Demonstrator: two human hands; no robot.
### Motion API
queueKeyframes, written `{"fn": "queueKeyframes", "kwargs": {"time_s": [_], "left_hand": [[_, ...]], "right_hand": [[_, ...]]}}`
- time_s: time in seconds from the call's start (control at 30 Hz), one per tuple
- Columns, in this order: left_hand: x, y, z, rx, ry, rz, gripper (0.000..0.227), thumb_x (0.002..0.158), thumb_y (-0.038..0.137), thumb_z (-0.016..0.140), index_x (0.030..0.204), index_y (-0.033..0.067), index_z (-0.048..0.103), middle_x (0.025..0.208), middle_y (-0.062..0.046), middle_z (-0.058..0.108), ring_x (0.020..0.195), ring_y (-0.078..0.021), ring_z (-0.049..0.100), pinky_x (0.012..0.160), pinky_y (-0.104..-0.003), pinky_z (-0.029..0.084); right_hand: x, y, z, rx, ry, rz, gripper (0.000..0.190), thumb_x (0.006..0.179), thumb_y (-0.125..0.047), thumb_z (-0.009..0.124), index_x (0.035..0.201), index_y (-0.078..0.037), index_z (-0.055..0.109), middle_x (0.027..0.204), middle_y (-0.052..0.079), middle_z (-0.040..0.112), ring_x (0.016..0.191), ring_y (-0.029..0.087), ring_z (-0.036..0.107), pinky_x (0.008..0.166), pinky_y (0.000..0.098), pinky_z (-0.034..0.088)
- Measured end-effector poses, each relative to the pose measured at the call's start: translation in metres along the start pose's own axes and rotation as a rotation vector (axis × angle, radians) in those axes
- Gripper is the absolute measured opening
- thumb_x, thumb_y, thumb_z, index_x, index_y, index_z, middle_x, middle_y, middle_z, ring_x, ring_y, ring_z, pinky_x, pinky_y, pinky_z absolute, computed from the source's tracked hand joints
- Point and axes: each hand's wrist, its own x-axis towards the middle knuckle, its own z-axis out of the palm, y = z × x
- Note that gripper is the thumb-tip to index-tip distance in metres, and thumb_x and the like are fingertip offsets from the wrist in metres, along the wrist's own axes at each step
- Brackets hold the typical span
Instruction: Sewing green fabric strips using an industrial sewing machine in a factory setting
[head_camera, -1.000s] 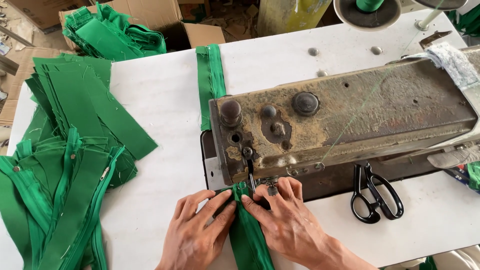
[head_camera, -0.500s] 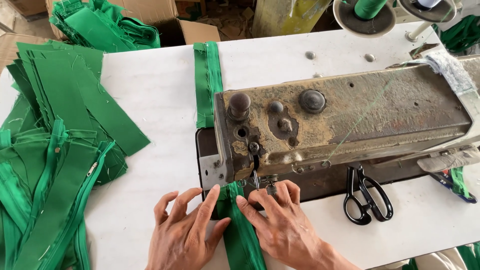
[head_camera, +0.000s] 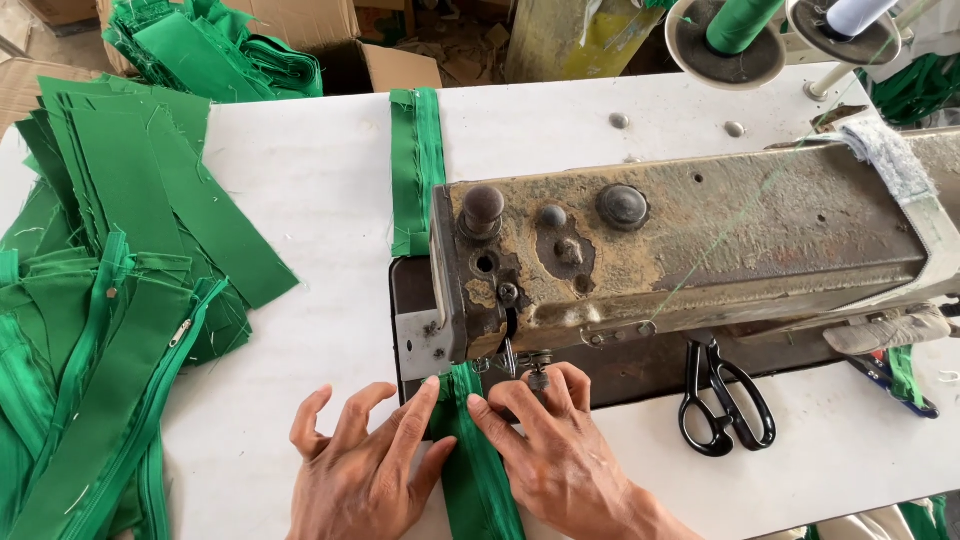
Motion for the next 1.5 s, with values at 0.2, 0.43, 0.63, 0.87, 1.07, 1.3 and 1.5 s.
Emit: {"fn": "queueKeyframes", "kwargs": {"time_s": [0.2,0.43,0.63,0.87,1.07,1.3,1.5], "left_hand": [[0.003,0.001,-0.004,0.053,0.064,0.036,0.035,0.102,0.044,0.060,0.126,0.0199,0.070,0.108,0.014,0.076,0.100,-0.0189,0.063,0.110,-0.050,0.023],[0.002,-0.002,-0.003,0.075,0.087,0.018,0.037,0.103,0.047,0.055,0.127,0.0229,0.070,0.128,0.001,0.068,0.110,-0.0213,0.059,0.111,-0.048,0.026],[0.006,-0.009,0.005,-0.196,-0.090,0.270,0.038,0.101,0.019,0.058,0.134,0.0004,0.063,0.144,-0.014,0.061,0.139,-0.0296,0.054,0.117,-0.054,0.034],[-0.003,-0.004,0.010,-0.128,-0.210,0.279,0.046,0.101,0.015,0.045,0.143,-0.0022,0.054,0.150,-0.021,0.053,0.142,-0.0363,0.047,0.120,-0.058,0.031],[0.020,-0.021,0.004,-0.414,-0.131,-0.062,0.031,0.094,0.017,0.065,0.121,0.0024,0.067,0.129,-0.016,0.063,0.111,-0.0332,0.059,0.096,-0.047,0.050],[0.026,-0.022,0.011,-0.413,-0.268,-0.438,0.036,0.086,0.056,0.075,0.097,0.0215,0.076,0.105,0.003,0.060,0.104,-0.0226,0.051,0.085,-0.042,0.035],[0.028,-0.009,0.020,-0.433,-0.026,-0.259,0.018,0.082,0.027,0.084,0.081,0.0171,0.069,0.100,0.002,0.067,0.099,-0.0254,0.054,0.082,-0.042,0.041]], "right_hand": [[-0.013,0.006,0.011,-0.034,-0.033,-0.060,0.033,0.098,-0.009,0.057,0.128,-0.007,0.069,0.144,0.008,0.062,0.135,0.030,0.051,0.112,0.0646,0.027],[-0.011,0.003,0.009,-0.085,0.006,-0.059,0.033,0.102,-0.007,0.049,0.127,-0.005,0.071,0.141,0.008,0.064,0.115,0.029,0.053,0.111,0.0626,0.029],[-0.005,0.000,0.003,-0.016,0.030,-0.018,0.031,0.105,-0.009,0.051,0.128,-0.004,0.070,0.139,0.009,0.065,0.116,0.030,0.057,0.113,0.0624,0.027],[-0.005,0.000,0.000,-0.010,0.050,-0.053,0.031,0.099,-0.004,0.053,0.124,-0.002,0.071,0.135,0.010,0.068,0.116,0.031,0.057,0.114,0.0658,0.025],[-0.010,0.000,0.008,-0.054,0.064,0.003,0.029,0.098,-0.007,0.052,0.122,-0.008,0.070,0.135,0.006,0.061,0.111,0.034,0.046,0.111,0.0660,0.027],[-0.016,0.004,0.018,-0.012,-0.021,0.053,0.030,0.097,-0.003,0.056,0.123,-0.010,0.067,0.114,0.012,0.049,0.093,0.035,0.041,0.110,0.0686,0.025],[-0.012,0.005,0.013,-0.005,0.006,0.063,0.026,0.098,-0.005,0.053,0.119,-0.013,0.066,0.113,0.009,0.050,0.093,0.036,0.042,0.113,0.0676,0.022]]}}
